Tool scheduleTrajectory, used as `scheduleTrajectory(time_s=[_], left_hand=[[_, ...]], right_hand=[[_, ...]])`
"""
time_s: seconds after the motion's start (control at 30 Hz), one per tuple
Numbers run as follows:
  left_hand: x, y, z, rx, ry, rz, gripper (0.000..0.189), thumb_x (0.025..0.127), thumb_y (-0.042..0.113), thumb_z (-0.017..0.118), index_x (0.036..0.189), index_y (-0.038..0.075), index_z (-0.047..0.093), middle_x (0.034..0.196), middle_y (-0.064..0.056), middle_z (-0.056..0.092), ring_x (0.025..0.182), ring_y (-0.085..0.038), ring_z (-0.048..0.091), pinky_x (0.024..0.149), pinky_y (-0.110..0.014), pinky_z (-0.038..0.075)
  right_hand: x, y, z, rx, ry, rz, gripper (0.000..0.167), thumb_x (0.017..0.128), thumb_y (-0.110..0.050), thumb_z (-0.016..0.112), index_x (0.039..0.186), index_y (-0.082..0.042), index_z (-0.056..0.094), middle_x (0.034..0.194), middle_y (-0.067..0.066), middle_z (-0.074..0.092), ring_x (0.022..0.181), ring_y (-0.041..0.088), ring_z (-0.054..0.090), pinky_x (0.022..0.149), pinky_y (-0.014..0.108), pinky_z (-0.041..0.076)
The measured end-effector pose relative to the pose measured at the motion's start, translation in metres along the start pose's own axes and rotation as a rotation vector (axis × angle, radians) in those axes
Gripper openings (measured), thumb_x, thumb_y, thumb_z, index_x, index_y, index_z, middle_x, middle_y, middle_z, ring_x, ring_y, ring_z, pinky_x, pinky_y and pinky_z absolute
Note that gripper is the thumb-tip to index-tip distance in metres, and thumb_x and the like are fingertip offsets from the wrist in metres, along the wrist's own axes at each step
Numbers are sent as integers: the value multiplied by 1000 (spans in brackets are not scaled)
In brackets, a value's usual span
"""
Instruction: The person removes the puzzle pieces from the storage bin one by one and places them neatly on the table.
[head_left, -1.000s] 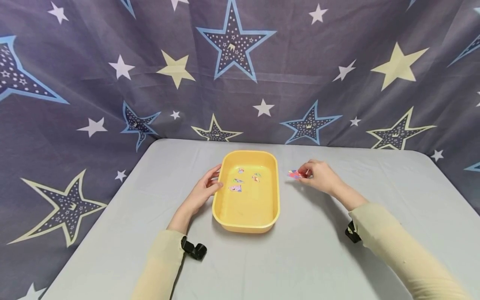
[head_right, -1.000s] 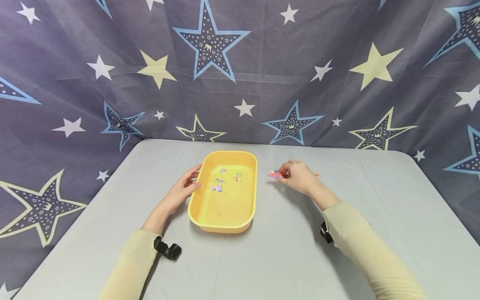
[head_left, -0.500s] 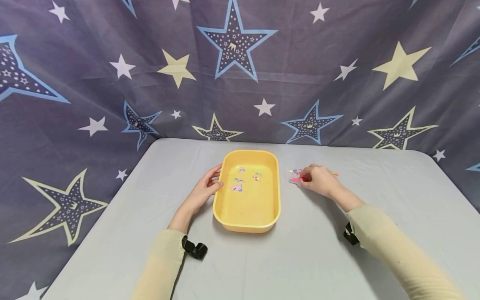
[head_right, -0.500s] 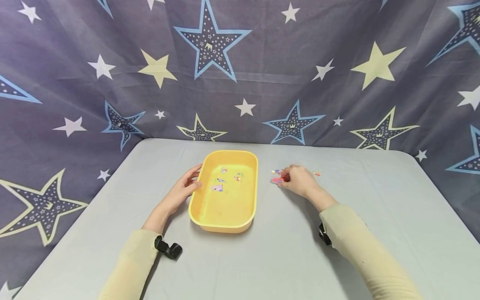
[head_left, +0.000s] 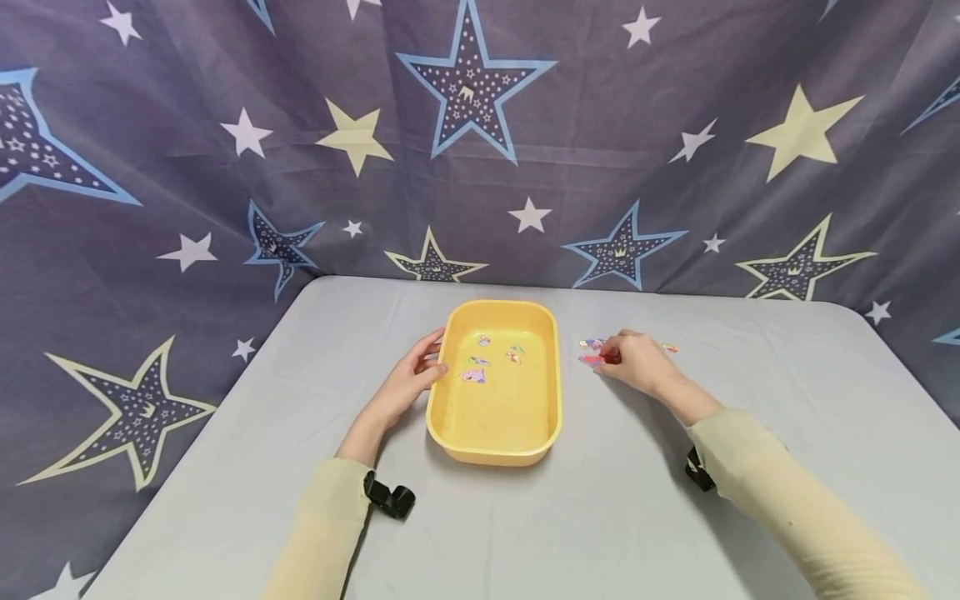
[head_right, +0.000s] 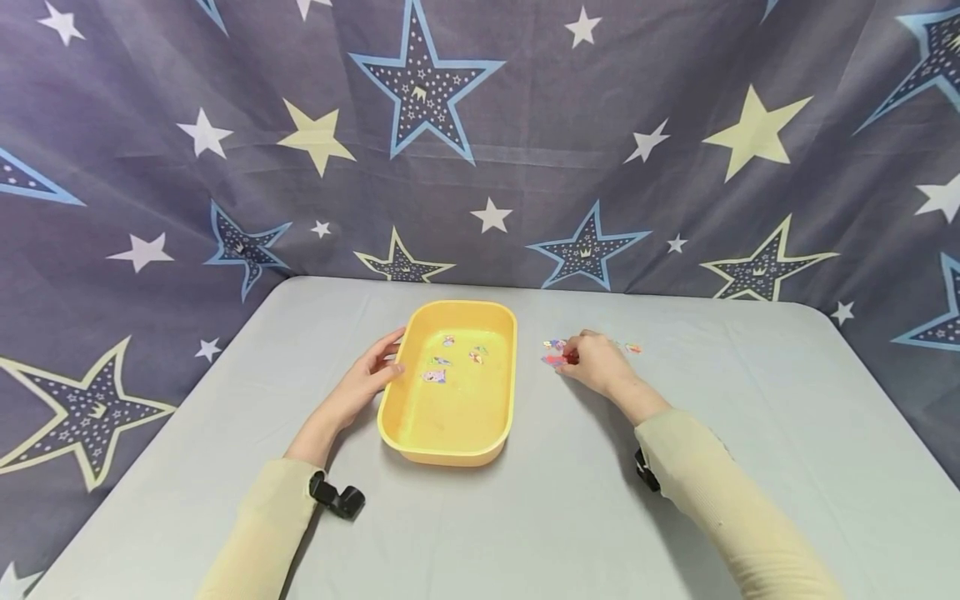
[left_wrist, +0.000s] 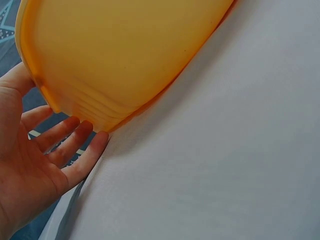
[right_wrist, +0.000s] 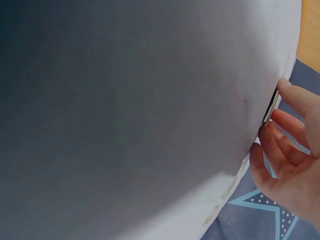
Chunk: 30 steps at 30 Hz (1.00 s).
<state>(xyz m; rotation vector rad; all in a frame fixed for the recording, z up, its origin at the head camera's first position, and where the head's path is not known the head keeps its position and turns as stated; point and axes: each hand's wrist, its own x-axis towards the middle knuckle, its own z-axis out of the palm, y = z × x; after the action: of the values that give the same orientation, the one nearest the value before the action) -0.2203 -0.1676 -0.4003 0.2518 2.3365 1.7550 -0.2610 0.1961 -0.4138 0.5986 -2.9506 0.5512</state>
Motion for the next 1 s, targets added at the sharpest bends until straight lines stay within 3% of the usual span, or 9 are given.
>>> scheduleTrajectory(time_s=[0.47, 1.0], left_hand=[[-1, 2, 0, 1, -2, 12, 62, 88, 13, 53, 144, 17, 25, 138, -17, 36, 116, -30, 45, 85, -33, 48], [-1, 0, 0, -3, -3, 19, 63, 88, 13, 53, 144, 16, 25, 138, -18, 36, 116, -30, 46, 84, -32, 48]], right_hand=[[1, -3, -7, 61, 52, -20, 25, 77, -18, 68, 94, 0, 66, 86, 12, 60, 78, 23, 58, 71, 38, 49], [22, -44, -22, 37, 116, -112, 21, 82, -17, 63, 97, -3, 66, 91, 9, 61, 82, 22, 59, 72, 36, 50]])
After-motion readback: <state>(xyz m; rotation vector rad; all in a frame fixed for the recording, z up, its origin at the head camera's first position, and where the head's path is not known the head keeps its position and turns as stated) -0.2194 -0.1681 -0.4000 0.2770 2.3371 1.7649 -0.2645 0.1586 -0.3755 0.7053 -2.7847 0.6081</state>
